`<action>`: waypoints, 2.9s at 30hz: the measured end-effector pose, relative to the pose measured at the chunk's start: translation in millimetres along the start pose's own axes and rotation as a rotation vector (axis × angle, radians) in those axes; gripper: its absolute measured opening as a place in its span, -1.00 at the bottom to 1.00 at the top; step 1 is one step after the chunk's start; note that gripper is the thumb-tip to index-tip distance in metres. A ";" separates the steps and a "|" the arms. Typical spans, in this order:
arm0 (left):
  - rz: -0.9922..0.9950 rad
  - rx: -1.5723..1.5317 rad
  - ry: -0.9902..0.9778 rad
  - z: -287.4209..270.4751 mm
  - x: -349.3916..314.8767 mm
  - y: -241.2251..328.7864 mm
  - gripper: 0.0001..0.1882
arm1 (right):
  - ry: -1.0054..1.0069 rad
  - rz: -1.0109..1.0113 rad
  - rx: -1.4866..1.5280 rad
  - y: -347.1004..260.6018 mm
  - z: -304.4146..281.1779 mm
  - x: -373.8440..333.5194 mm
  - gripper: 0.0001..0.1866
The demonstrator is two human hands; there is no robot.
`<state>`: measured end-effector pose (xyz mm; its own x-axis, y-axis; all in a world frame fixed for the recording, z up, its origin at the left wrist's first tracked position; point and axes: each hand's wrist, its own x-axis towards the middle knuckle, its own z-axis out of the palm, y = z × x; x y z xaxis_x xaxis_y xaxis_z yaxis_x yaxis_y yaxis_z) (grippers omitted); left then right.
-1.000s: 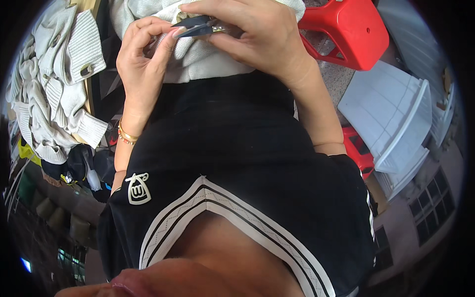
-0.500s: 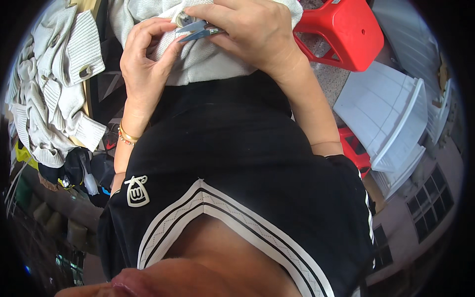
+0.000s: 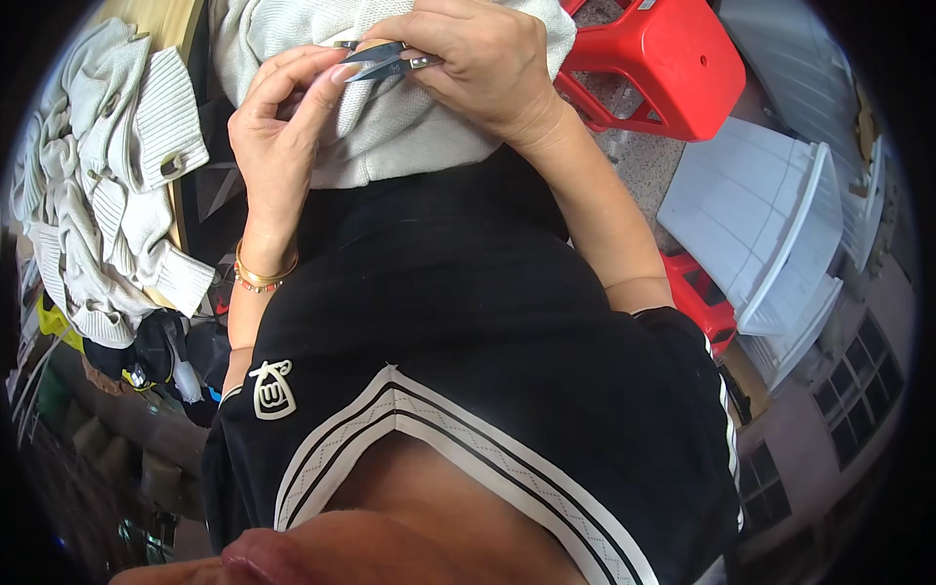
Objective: Trimming loose threads and excess material from white knit cardigans using small scissors in a factory setting.
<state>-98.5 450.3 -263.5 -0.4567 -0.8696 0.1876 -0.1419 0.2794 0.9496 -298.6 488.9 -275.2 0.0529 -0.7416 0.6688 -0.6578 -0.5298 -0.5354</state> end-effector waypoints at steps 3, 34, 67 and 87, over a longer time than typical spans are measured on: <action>-0.004 -0.056 0.008 1.1 5.3 -7.5 -0.87 | 0.141 -0.164 0.099 9.8 5.5 -4.1 -0.82; 0.046 -0.072 -0.010 -6.8 4.5 -19.2 -0.87 | -0.242 0.493 0.042 -57.7 -31.6 32.6 -0.69; 0.154 -0.017 0.137 -0.7 -0.9 -17.7 -0.88 | -0.489 0.400 -0.435 -97.9 -31.5 62.7 -0.88; 0.357 0.200 0.204 3.2 -5.4 -20.3 -0.84 | -0.466 0.515 -0.312 -94.9 -29.9 57.6 -0.96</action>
<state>-96.0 450.6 -284.6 -0.3288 -0.7612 0.5590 -0.1831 0.6320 0.7530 -255.6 508.8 -170.4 -0.0519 -0.9974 0.0495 -0.8635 0.0199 -0.5039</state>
